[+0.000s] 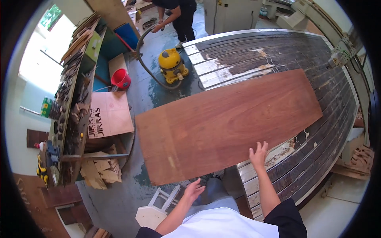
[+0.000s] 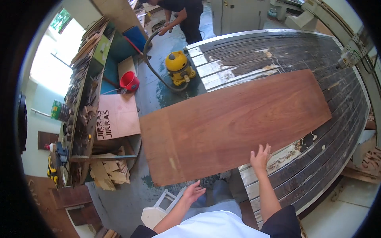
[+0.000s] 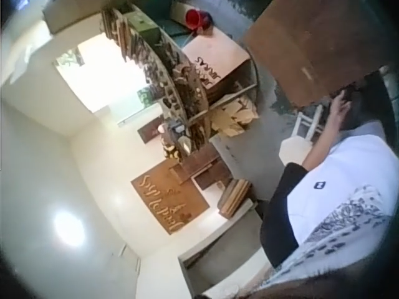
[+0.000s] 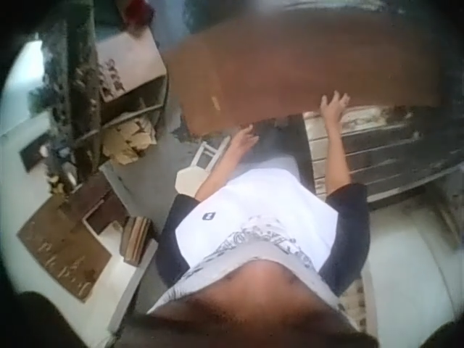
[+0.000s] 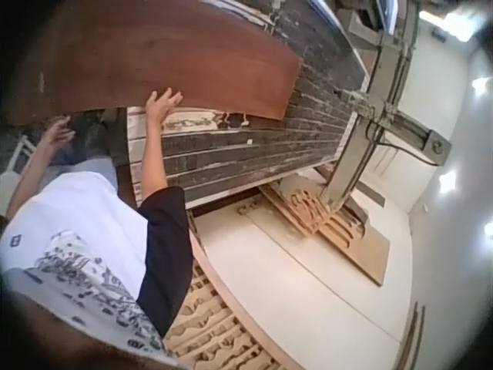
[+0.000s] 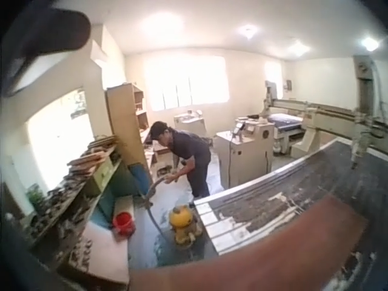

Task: The recorder positions a wooden panel onto a CNC machine bed and uses a wrench to tighten the fastening bolts.

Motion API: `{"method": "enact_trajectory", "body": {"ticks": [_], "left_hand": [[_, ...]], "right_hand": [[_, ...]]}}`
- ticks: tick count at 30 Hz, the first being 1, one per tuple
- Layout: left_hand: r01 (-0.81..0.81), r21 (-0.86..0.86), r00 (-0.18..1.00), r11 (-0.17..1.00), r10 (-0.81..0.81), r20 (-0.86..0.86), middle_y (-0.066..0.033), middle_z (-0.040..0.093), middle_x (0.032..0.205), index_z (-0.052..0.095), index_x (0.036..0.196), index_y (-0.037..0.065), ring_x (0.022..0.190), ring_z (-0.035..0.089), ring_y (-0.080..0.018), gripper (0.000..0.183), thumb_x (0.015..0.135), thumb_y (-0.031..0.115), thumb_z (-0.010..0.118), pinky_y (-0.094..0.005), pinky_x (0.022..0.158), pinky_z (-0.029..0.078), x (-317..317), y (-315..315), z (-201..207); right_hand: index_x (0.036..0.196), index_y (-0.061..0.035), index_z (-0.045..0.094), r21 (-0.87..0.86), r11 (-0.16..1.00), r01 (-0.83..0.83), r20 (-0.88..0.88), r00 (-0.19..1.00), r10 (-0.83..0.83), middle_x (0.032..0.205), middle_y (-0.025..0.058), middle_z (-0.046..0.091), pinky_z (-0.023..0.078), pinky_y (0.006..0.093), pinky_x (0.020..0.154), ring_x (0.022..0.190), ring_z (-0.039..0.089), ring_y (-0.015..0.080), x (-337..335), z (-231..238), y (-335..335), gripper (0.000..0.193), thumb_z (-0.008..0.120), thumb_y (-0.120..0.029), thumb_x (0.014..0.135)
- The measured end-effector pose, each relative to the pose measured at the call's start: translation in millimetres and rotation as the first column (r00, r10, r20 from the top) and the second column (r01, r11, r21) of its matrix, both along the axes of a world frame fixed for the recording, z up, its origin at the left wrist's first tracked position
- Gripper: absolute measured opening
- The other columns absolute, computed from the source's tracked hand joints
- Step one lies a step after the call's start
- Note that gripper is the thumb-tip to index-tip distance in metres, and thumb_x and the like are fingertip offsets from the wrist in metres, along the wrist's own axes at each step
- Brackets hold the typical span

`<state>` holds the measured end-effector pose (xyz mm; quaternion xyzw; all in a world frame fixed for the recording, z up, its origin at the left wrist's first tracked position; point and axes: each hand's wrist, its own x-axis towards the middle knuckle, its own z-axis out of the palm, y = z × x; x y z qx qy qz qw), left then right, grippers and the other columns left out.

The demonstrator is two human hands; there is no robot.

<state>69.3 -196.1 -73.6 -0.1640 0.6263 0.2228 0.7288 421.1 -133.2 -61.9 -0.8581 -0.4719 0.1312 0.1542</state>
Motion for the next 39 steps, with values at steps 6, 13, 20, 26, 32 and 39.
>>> {"method": "enact_trajectory", "body": {"ticks": [6, 13, 20, 26, 32, 39], "left_hand": [[0.831, 0.075, 0.074, 0.551, 0.024, -0.997, -0.0174, 0.058, 0.097, 0.057, 0.095, -0.002, 0.083, 0.06, -0.0278, 0.018, 0.085, 0.012, 0.062, -0.0351, 0.075, 0.049, -157.3, 4.4, 49.4], [0.932, 0.099, 0.142, 0.349, -0.102, -0.985, -0.0206, 0.062, 0.1, 0.061, 0.11, -0.002, 0.093, 0.06, -0.0362, 0.04, 0.087, 0.031, 0.06, -0.0416, 0.083, 0.047, -278.2, 99.2, -45.8], [0.935, 0.04, 0.14, 0.352, -0.262, -0.955, -0.0239, 0.065, 0.085, 0.066, 0.084, -0.004, 0.082, 0.064, -0.0398, 0.037, 0.079, 0.033, 0.065, -0.0465, 0.076, 0.049, -221.9, 159.0, -13.5], [0.935, 0.023, 0.14, 0.354, -0.308, -0.941, -0.0267, 0.065, 0.091, 0.066, 0.086, -0.007, 0.089, 0.062, -0.042, 0.043, 0.077, 0.035, 0.069, -0.0472, 0.081, 0.048, -188.9, 150.3, -13.9], [0.887, 0.421, 0.454, 0.189, -0.518, -0.725, -0.0272, 0.062, 0.106, 0.064, 0.105, -0.006, 0.094, 0.061, -0.0407, 0.053, 0.076, 0.038, 0.072, -0.0442, 0.084, 0.048, -99.5, 131.2, -23.0], [0.758, 0.53, 0.255, -0.381, -0.574, -0.778, -0.019, 0.066, 0.109, 0.058, 0.122, 0.0, 0.095, 0.065, -0.0274, 0.051, 0.079, 0.023, 0.072, -0.0355, 0.082, 0.05, -65.0, 131.1, -30.7]], "right_hand": [[0.127, 0.0007, 0.048, -0.105, 0.99, -0.097, -0.072, 0.993, 0.09, 0.142, 0.0287, 0.029, 0.02, 0.0619, 0.107, 0.135, 0.024, 0.0452, -80.6, 11.5, -24.0, 0.058, 0.068, -0.023, 0.078], [0.117, 0.0042, 0.053, 0.06, 0.99, -0.125, -0.139, 0.981, 0.132, 0.125, 0.027, 0.048, 0.038, 0.0466, 0.099, 0.117, 0.046, 0.0427, -146.4, 20.9, -54.1, 0.047, 0.069, -0.014, 0.076], [0.107, 0.0051, 0.057, -0.047, 0.997, -0.067, -0.221, 0.974, 0.055, 0.107, 0.0242, 0.059, 0.044, 0.0438, 0.091, 0.103, 0.056, 0.04, -186.0, 40.2, -108.3, 0.036, 0.068, -0.013, 0.078], [0.107, 0.0043, 0.059, -0.119, 0.992, -0.048, -0.242, 0.97, 0.018, 0.106, 0.0238, 0.06, 0.044, 0.0434, 0.092, 0.103, 0.056, 0.0398, -226.4, 34.7, -135.9, 0.036, 0.068, -0.014, 0.077], [0.108, 0.0037, 0.058, -0.043, 0.999, -0.012, -0.248, 0.969, 0.001, 0.112, 0.0234, 0.057, 0.042, 0.0432, 0.094, 0.109, 0.053, 0.0391, -268.1, 60.2, -121.7, 0.037, 0.068, -0.014, 0.077], [0.108, 0.0, 0.057, -0.014, 0.996, 0.087, -0.225, 0.97, -0.088, 0.121, 0.0227, 0.051, 0.042, 0.045, 0.095, 0.113, 0.05, 0.0392, -274.4, 70.2, -106.9, 0.039, 0.07, -0.014, 0.074]]}}
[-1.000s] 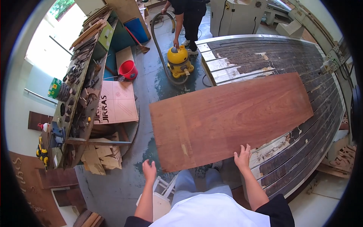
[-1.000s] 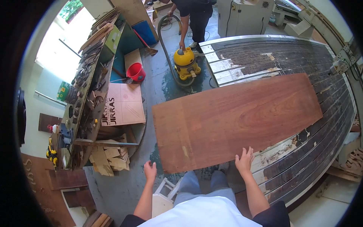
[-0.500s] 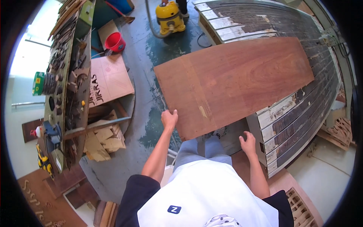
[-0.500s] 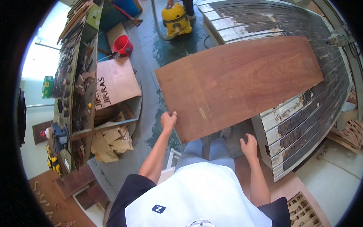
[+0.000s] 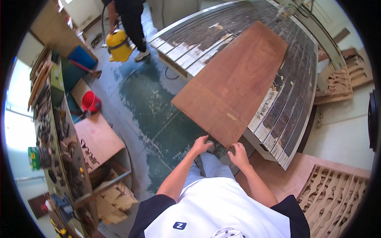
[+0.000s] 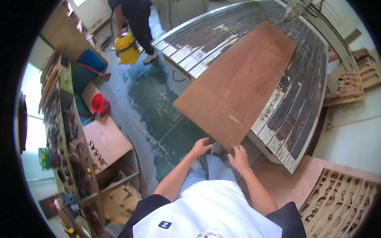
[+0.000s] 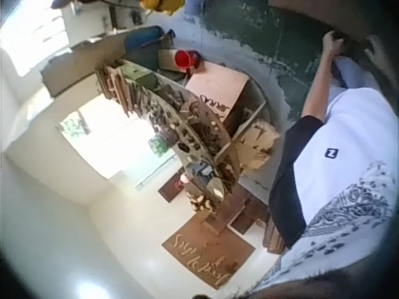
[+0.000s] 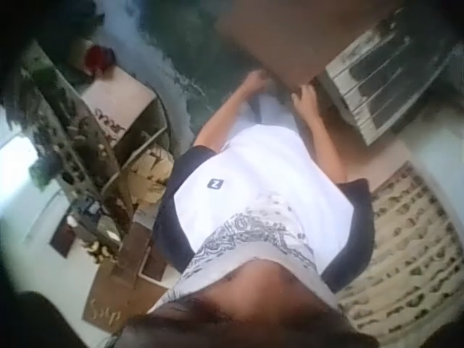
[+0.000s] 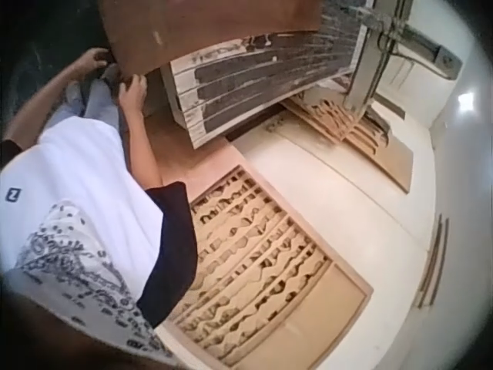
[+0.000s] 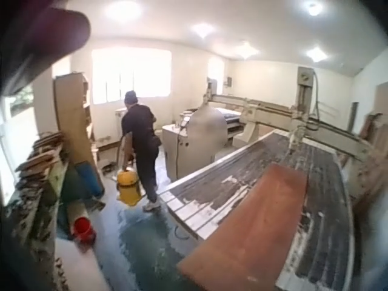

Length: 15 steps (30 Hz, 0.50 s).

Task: The recorder positions a wooden panel onto a CNC machine bed and uses a wrench to tighten the fastening bolts.

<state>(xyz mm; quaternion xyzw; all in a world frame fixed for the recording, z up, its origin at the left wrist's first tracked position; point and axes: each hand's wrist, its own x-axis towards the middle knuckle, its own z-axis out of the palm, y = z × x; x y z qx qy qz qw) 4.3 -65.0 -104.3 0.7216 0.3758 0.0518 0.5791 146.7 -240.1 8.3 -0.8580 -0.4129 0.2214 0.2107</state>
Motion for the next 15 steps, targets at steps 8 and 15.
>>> {"method": "enact_trajectory", "body": {"ticks": [8, 15], "left_hand": [[0.114, 0.25, 0.942, 0.962, -0.025, -0.334, -0.0216, 0.066, 0.083, 0.065, 0.096, 0.0, 0.078, 0.064, -0.0377, 0.025, 0.076, 0.014, 0.069, -0.0421, 0.068, 0.05, -4.2, 80.5, 39.7], [0.308, 0.569, 0.938, 0.762, -0.143, -0.316, -0.0208, 0.048, 0.128, 0.049, 0.121, 0.003, 0.117, 0.046, -0.0382, 0.052, 0.073, 0.006, 0.067, -0.0412, 0.093, 0.042, -15.4, 153.6, 51.2]], "right_hand": [[0.135, -0.0043, 0.043, -0.111, 0.979, 0.17, 0.078, 0.984, -0.162, 0.147, 0.0271, 0.022, 0.025, 0.0582, 0.107, 0.138, 0.02, 0.0425, 12.4, -26.0, 22.3, 0.076, 0.077, -0.024, 0.07], [0.137, -0.0064, 0.04, -0.166, 0.978, 0.128, 0.107, 0.988, -0.112, 0.149, 0.0265, 0.017, 0.019, 0.0624, 0.108, 0.14, 0.015, 0.0421, 20.6, -45.7, 54.3, 0.083, 0.079, -0.032, 0.068]]}}
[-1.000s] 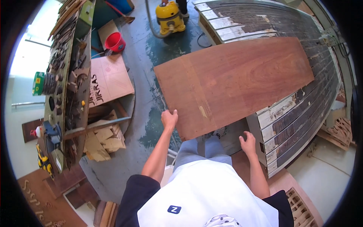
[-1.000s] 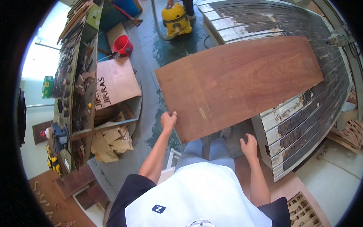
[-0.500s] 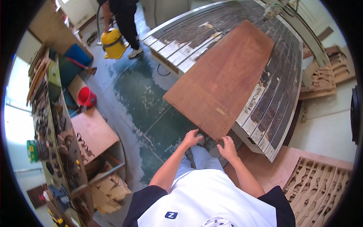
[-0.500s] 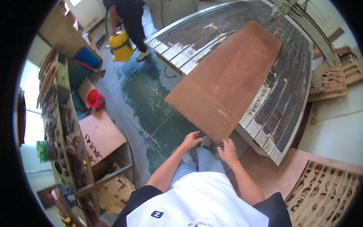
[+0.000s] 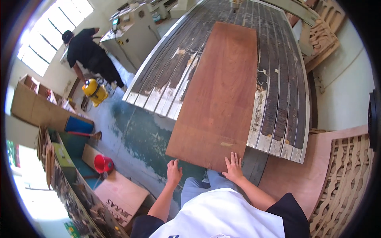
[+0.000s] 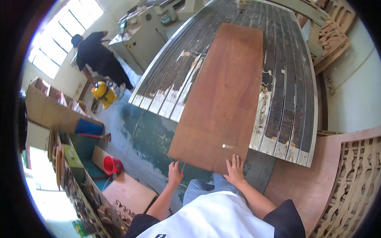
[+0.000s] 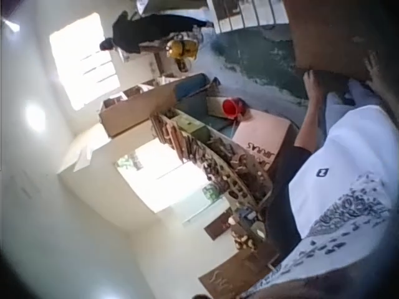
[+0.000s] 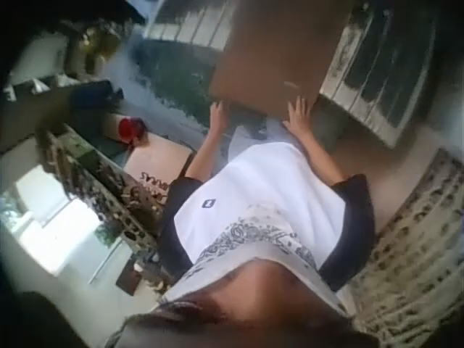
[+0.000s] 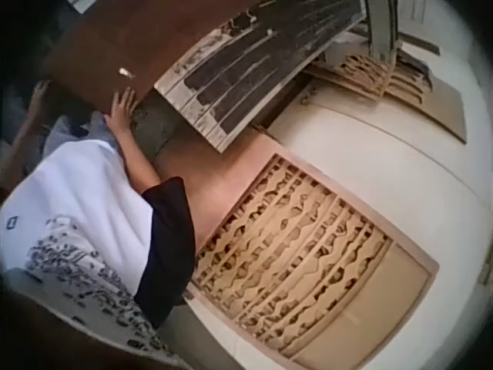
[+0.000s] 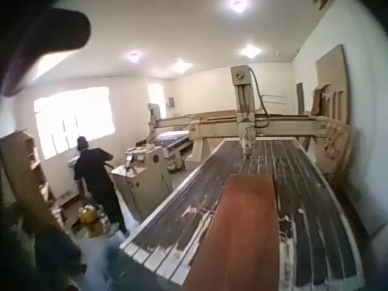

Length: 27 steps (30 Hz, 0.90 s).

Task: The recorder positions a wooden panel onto a CNC machine bed and uses a wrench to tighten the fastening bolts.

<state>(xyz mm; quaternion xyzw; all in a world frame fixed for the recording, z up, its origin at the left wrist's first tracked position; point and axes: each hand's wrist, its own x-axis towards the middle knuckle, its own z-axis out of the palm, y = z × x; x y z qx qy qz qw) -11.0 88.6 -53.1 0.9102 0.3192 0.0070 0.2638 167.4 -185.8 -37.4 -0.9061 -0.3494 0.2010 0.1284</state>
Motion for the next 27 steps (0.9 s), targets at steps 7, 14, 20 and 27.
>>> {"method": "enact_trajectory", "body": {"ticks": [7, 14, 20, 27], "left_hand": [[0.552, 0.203, 0.833, 0.809, -0.522, -0.186, -0.02, 0.032, 0.144, 0.039, 0.138, 0.007, 0.134, 0.03, -0.0391, 0.072, 0.072, 0.009, 0.067, -0.0483, 0.108, 0.029, 32.5, 67.6, 9.6], [0.788, 0.277, 0.596, 0.55, -0.794, -0.121, -0.0187, 0.038, 0.138, 0.046, 0.134, 0.008, 0.129, 0.035, -0.0366, 0.056, 0.08, 0.013, 0.059, -0.0458, 0.107, 0.031, 45.8, 118.7, 2.6], [0.8, 0.374, 0.537, 0.469, -0.838, -0.098, -0.0148, 0.045, 0.127, 0.05, 0.128, 0.008, 0.121, 0.041, -0.0318, 0.055, 0.077, 0.02, 0.064, -0.0459, 0.1, 0.035, 56.0, 125.1, 9.4], [0.833, 0.276, 0.529, 0.479, -0.836, -0.147, -0.0134, 0.046, 0.125, 0.05, 0.128, 0.009, 0.122, 0.04, -0.0308, 0.057, 0.075, 0.021, 0.07, -0.0476, 0.101, 0.033, 103.4, 141.3, 15.5]], "right_hand": [[0.137, -0.0071, 0.04, -0.094, 0.996, 0.007, -0.02, 1.0, -0.009, 0.149, 0.025, 0.017, 0.021, 0.0624, 0.107, 0.14, 0.015, 0.0421, -9.8, 15.4, 7.6, 0.082, 0.079, -0.03, 0.069], [0.135, -0.0028, 0.041, -0.132, 0.98, 0.148, 0.114, 0.985, -0.133, 0.148, 0.0243, 0.022, 0.027, 0.0583, 0.107, 0.138, 0.02, 0.0431, -39.9, -5.7, 39.5, 0.079, 0.077, -0.028, 0.07], [0.132, -0.0017, 0.043, -0.17, 0.973, 0.154, 0.226, 0.967, -0.113, 0.147, 0.0226, 0.027, 0.03, 0.0575, 0.104, 0.137, 0.024, 0.0428, -49.7, -14.2, 40.6, 0.073, 0.075, -0.029, 0.073], [0.132, -0.0029, 0.043, -0.188, 0.959, 0.21, 0.171, 0.969, -0.179, 0.148, 0.0199, 0.028, 0.029, 0.0587, 0.104, 0.137, 0.026, 0.0397, -10.3, -6.1, 62.0, 0.07, 0.073, -0.03, 0.075]]}}
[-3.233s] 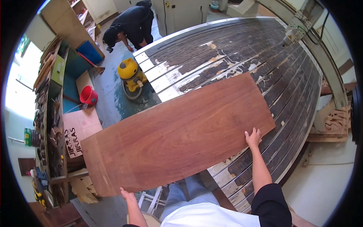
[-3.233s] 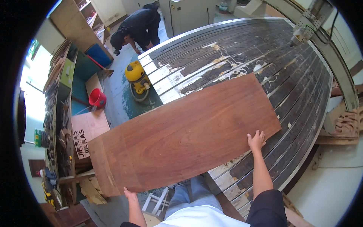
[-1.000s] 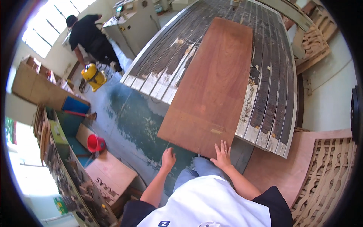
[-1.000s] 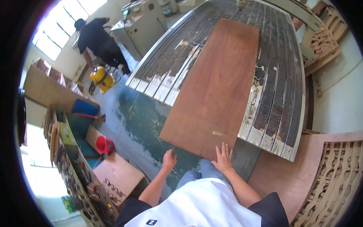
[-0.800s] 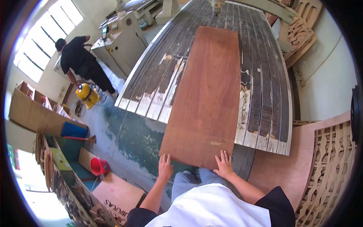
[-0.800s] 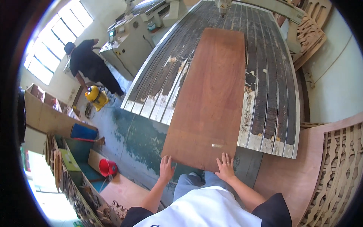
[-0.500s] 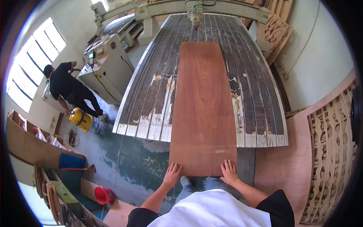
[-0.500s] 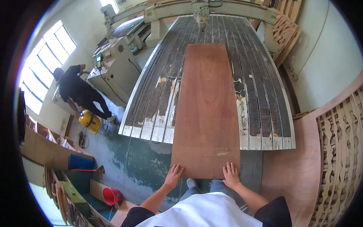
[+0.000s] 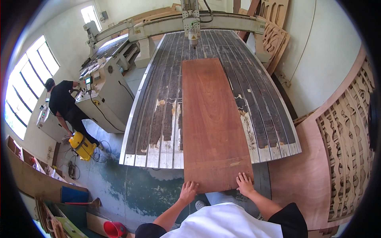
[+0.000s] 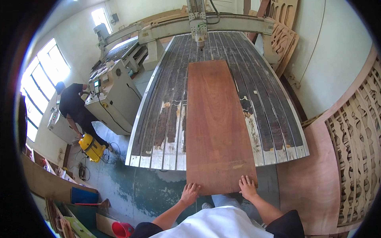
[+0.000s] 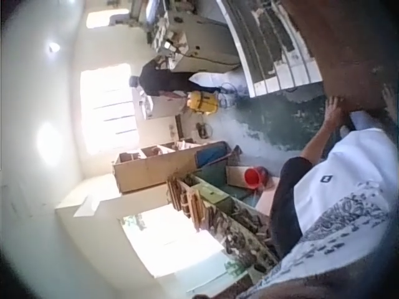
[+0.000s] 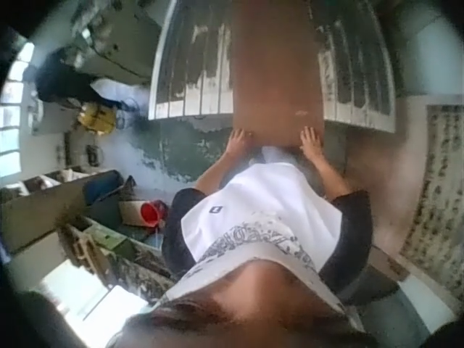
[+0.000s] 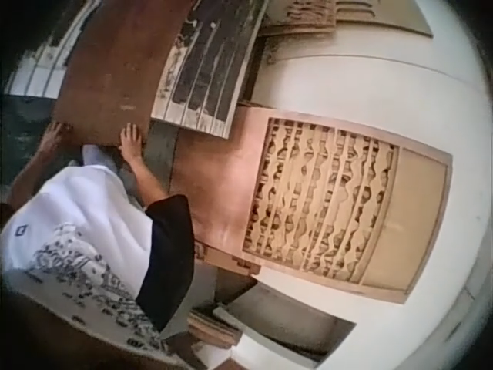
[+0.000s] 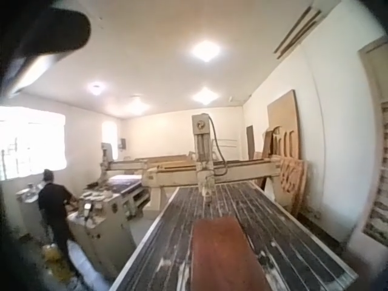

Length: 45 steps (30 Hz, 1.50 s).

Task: The recorder positions a wooden panel onto a CNC machine bed and uses a wrench to tighten the fastening bolts.

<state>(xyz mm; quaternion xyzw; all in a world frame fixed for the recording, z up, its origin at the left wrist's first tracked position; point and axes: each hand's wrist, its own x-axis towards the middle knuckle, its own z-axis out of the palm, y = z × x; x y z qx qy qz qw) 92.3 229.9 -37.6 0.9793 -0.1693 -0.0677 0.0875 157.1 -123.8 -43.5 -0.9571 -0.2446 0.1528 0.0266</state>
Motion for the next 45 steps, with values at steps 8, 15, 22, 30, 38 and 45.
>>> {"method": "enact_trajectory", "body": {"ticks": [8, 15, 22, 30, 38, 45], "left_hand": [[-0.046, -0.059, 0.999, 0.997, 0.045, -0.025, -0.01, 0.047, 0.124, 0.051, 0.128, 0.012, 0.121, 0.042, -0.0275, 0.059, 0.074, 0.02, 0.072, -0.0452, 0.099, 0.034, 101.4, 21.5, -4.4], [-0.023, -0.045, 0.999, 0.999, 0.025, 0.039, -0.0103, 0.048, 0.122, 0.053, 0.126, 0.012, 0.12, 0.044, -0.0277, 0.053, 0.076, 0.02, 0.068, -0.0468, 0.099, 0.034, 196.6, 36.9, -19.0], [-0.101, -0.002, 0.995, 0.995, 0.101, -0.027, -0.0109, 0.044, 0.132, 0.051, 0.131, 0.014, 0.127, 0.038, -0.0293, 0.057, 0.077, 0.019, 0.068, -0.0529, 0.102, 0.034, 282.3, 63.8, -29.4], [-0.103, 0.085, 0.993, 0.991, 0.107, -0.048, -0.0095, 0.039, 0.14, 0.044, 0.136, 0.015, 0.131, 0.034, -0.0294, 0.063, 0.078, 0.021, 0.069, -0.0561, 0.105, 0.031, 337.3, 89.4, -12.4], [-0.421, -0.001, 0.906, 0.907, 0.421, 0.049, -0.0181, 0.04, 0.139, 0.044, 0.136, 0.008, 0.128, 0.037, -0.0362, 0.066, 0.077, 0.02, 0.071, -0.0498, 0.105, 0.033, 322.2, 123.2, -34.1], [-0.489, -0.205, 0.867, 0.848, 0.499, -0.007, -0.0215, 0.05, 0.121, 0.044, 0.134, 0.003, 0.112, 0.045, -0.0387, 0.075, 0.069, 0.015, 0.079, -0.0446, 0.097, 0.038, 314.2, 138.6, -48.7]], "right_hand": [[0.132, -0.0047, 0.044, -0.047, 0.998, -0.052, 0.031, 0.998, 0.053, 0.147, 0.0187, 0.03, 0.025, 0.0616, 0.105, 0.137, 0.028, 0.0375, 104.4, 0.8, 21.1, 0.071, 0.074, -0.032, 0.074], [0.132, -0.0064, 0.046, -0.064, 0.998, -0.027, 0.05, 0.998, 0.03, 0.146, 0.0159, 0.032, 0.019, 0.065, 0.106, 0.136, 0.03, 0.0346, 202.6, -1.3, 36.4, 0.072, 0.076, -0.032, 0.071], [0.131, -0.0051, 0.046, -0.006, 1.0, -0.013, 0.065, 0.998, 0.014, 0.146, 0.0166, 0.032, 0.018, 0.0636, 0.107, 0.136, 0.03, 0.0352, 290.2, -2.2, 64.5, 0.07, 0.076, -0.028, 0.071], [0.13, -0.0052, 0.047, 0.031, 0.999, -0.044, 0.112, 0.993, 0.041, 0.144, 0.0169, 0.036, 0.02, 0.0633, 0.107, 0.134, 0.033, 0.0359, 340.0, -3.0, 90.2, 0.067, 0.073, -0.032, 0.074], [0.137, -0.0068, 0.041, 0.243, 0.881, 0.406, 0.119, 0.889, -0.443, 0.147, 0.0226, 0.026, 0.019, 0.0661, 0.105, 0.137, 0.023, 0.0412, 322.1, -5.9, 124.8, 0.091, 0.079, -0.047, 0.065], [0.129, -0.0047, 0.045, 0.278, 0.859, 0.43, 0.206, 0.847, -0.491, 0.143, 0.0254, 0.026, 0.024, 0.0681, 0.1, 0.133, 0.028, 0.0415, 309.5, -30.2, 106.4, 0.08, 0.077, -0.045, 0.067]]}}
